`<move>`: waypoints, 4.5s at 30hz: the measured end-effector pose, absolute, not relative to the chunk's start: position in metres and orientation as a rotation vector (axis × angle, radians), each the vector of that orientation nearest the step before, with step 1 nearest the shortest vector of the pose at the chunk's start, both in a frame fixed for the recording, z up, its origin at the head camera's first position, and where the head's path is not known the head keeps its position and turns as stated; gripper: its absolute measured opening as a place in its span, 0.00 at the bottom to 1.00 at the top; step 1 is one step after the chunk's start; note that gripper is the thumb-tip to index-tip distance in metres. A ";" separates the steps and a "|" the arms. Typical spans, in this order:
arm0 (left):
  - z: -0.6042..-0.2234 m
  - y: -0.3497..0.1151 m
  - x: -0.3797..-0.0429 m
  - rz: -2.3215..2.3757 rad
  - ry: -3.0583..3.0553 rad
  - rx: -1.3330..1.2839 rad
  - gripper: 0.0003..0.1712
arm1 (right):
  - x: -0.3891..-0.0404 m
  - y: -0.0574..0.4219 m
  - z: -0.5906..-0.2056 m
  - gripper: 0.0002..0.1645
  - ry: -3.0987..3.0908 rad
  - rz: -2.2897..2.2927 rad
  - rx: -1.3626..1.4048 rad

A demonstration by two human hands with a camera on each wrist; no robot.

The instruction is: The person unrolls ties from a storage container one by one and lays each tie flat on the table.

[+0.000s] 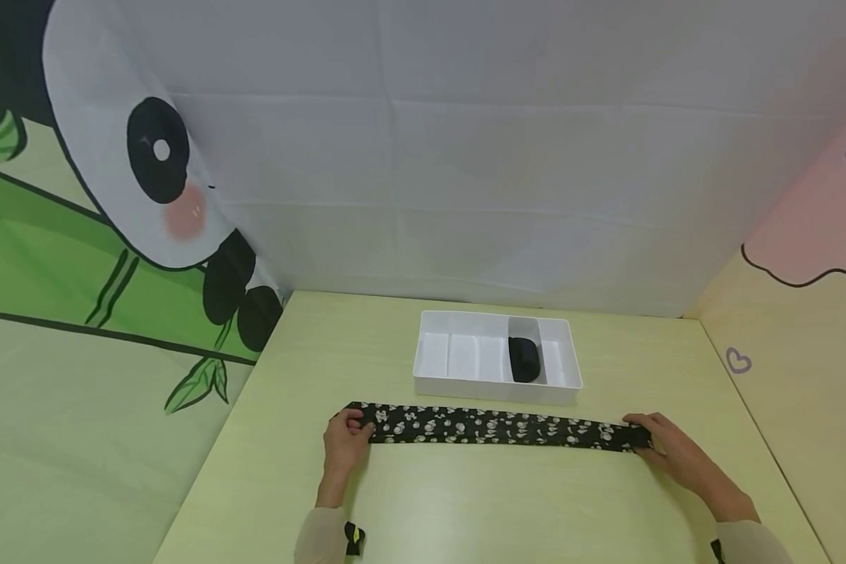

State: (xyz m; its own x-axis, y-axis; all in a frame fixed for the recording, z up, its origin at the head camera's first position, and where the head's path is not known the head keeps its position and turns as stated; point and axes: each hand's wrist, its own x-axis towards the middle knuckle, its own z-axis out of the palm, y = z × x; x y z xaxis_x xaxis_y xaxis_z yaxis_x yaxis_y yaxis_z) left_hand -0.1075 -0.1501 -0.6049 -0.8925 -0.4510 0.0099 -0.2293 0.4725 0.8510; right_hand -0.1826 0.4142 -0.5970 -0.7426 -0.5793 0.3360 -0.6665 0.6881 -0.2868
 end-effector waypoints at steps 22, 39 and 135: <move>-0.611 -0.151 -0.108 -1.404 -2.474 0.555 0.14 | -0.180 0.428 -0.595 0.35 -2.745 0.532 0.960; -0.611 -0.152 -0.110 -1.406 -2.502 0.600 0.15 | -0.178 0.426 -0.599 0.29 -2.807 0.572 0.801; -0.609 -0.153 -0.108 -1.394 -2.490 0.585 0.15 | -0.173 0.481 -0.605 0.22 -2.920 0.667 0.048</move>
State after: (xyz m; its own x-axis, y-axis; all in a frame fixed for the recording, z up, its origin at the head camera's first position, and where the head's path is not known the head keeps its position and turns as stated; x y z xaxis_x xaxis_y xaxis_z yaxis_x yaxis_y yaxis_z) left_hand -0.1084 -0.1530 -0.6088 -0.8945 -0.4470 0.0036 -0.2306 0.4684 0.8529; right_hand -0.1730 0.4814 -0.6052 -0.9888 0.0016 0.1490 -0.0633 0.9007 -0.4298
